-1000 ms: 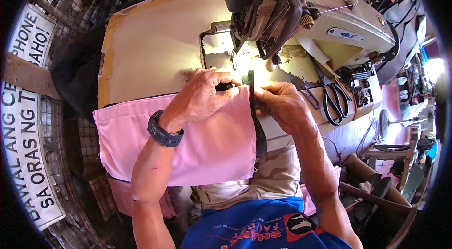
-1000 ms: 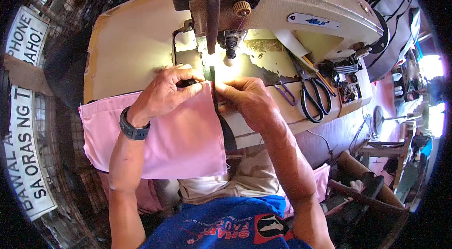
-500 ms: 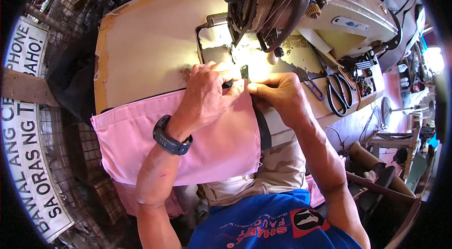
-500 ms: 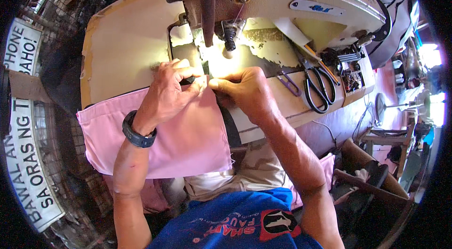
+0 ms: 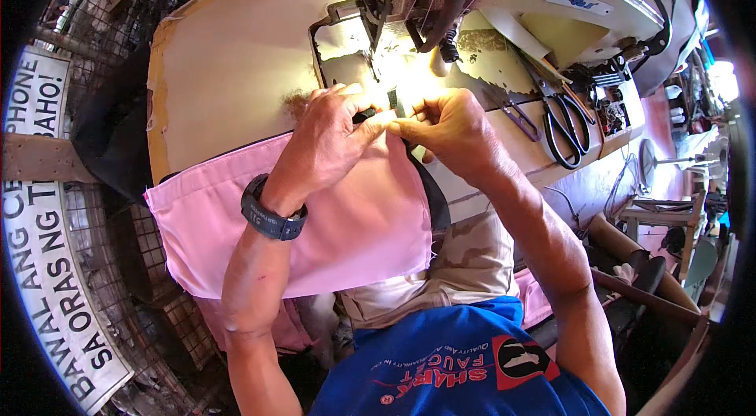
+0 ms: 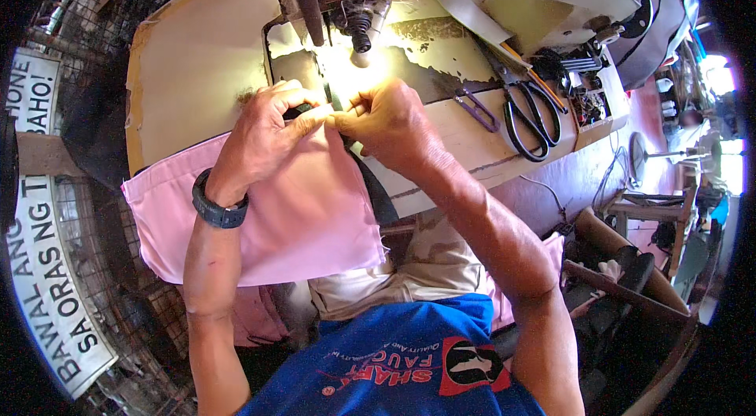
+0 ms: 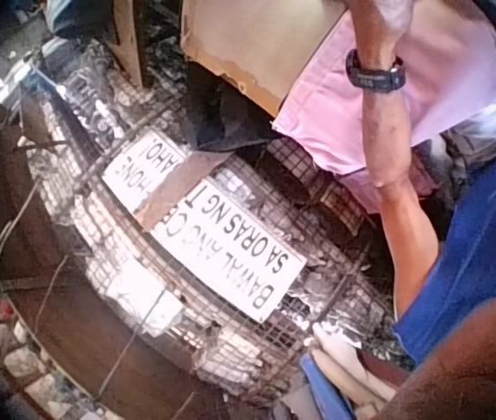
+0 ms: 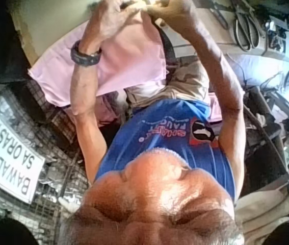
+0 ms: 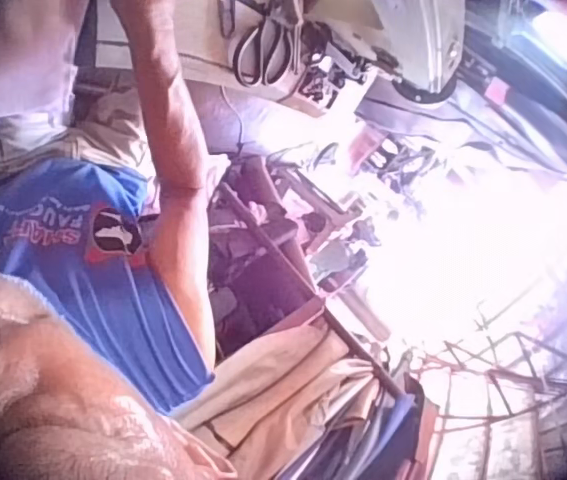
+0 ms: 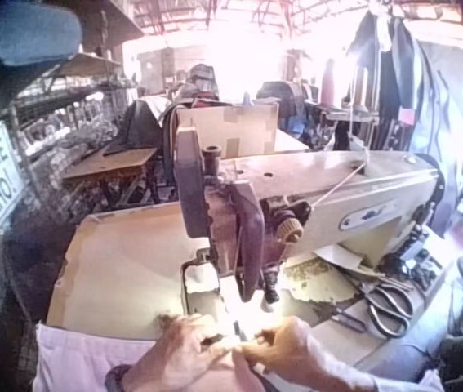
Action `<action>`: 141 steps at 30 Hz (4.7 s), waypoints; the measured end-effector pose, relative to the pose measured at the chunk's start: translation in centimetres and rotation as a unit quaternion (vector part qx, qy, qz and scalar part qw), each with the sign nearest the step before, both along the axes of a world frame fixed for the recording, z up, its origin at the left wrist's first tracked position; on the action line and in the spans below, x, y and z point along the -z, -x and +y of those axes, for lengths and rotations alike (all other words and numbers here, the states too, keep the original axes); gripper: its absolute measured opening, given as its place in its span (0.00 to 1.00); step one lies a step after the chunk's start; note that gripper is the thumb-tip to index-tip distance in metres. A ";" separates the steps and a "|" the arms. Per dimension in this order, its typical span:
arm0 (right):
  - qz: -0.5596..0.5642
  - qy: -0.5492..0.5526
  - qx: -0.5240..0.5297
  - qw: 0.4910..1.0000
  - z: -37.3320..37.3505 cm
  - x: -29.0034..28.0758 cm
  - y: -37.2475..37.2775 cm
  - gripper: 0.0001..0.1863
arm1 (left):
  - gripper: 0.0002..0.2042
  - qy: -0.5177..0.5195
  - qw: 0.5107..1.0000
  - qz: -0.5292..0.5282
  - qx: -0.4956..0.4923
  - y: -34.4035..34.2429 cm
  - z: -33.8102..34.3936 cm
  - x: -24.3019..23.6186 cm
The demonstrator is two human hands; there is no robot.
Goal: The person is using an industrial sewing machine to sew a pink leather or fabric component, possibly for a bag.
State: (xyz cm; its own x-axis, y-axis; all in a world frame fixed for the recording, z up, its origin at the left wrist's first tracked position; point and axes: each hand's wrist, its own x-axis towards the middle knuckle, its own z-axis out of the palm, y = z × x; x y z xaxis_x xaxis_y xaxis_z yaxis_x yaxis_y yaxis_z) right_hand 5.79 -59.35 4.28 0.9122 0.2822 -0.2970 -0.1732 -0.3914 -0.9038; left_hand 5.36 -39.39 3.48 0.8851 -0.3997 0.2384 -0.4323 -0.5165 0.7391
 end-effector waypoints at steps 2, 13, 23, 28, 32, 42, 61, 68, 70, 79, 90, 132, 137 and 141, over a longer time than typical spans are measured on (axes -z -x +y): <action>-0.096 0.060 0.017 0.993 0.2 0.6 0.3 0.12 | 0.10 -0.002 1.000 0.012 0.001 -0.1 0.0 -0.3; -0.093 0.013 0.042 0.995 -0.2 1.2 1.7 0.12 | 0.11 -0.011 0.992 0.112 -0.061 -0.1 -1.2 -1.9; 0.040 -0.117 0.056 0.991 -0.7 -0.1 1.3 0.11 | 0.07 0.009 0.997 0.074 0.011 -0.4 -0.2 -1.4; 0.035 -0.095 0.069 0.993 -0.3 -0.1 1.6 0.10 | 0.07 0.000 0.995 0.099 -0.015 0.1 -0.1 -1.9; -0.032 -0.025 0.074 0.996 0.4 -0.1 1.8 0.11 | 0.08 0.006 0.992 0.130 -0.002 -0.3 0.1 -1.7; -0.149 0.031 0.088 0.984 1.3 0.9 2.3 0.09 | 0.15 -0.031 0.996 0.068 -0.044 -0.2 -0.6 -1.5; -0.109 0.020 0.121 0.987 1.6 0.8 3.0 0.06 | 0.16 0.171 0.967 0.160 -0.103 -0.1 -1.6 -1.7; -0.121 0.036 0.114 0.985 1.5 0.9 2.9 0.07 | 0.16 0.115 0.980 0.123 -0.101 -0.6 -1.7 -1.3; -0.121 0.037 0.108 0.986 1.7 1.5 3.1 0.07 | 0.16 0.100 0.983 0.112 -0.106 -0.9 -1.7 -0.5; -0.306 0.274 0.050 0.911 2.8 0.4 4.1 0.13 | 0.16 0.057 0.987 0.035 -0.147 -1.6 -2.4 1.3; -0.356 0.174 -0.021 0.918 0.9 1.4 4.0 0.08 | 0.15 0.050 0.990 0.014 -0.129 -1.5 -2.3 1.1; -0.466 0.225 -0.041 0.855 0.5 2.8 4.4 0.14 | 0.18 -0.191 0.968 -0.161 -0.003 0.8 -0.6 0.6; -0.449 0.169 0.018 0.877 0.1 3.1 4.7 0.14 | 0.20 -0.156 0.979 -0.134 0.012 1.6 -0.3 0.4; -0.337 0.168 -0.006 0.927 -0.5 1.1 5.7 0.16 | 0.21 -0.157 0.978 -0.137 0.005 1.9 -0.2 0.0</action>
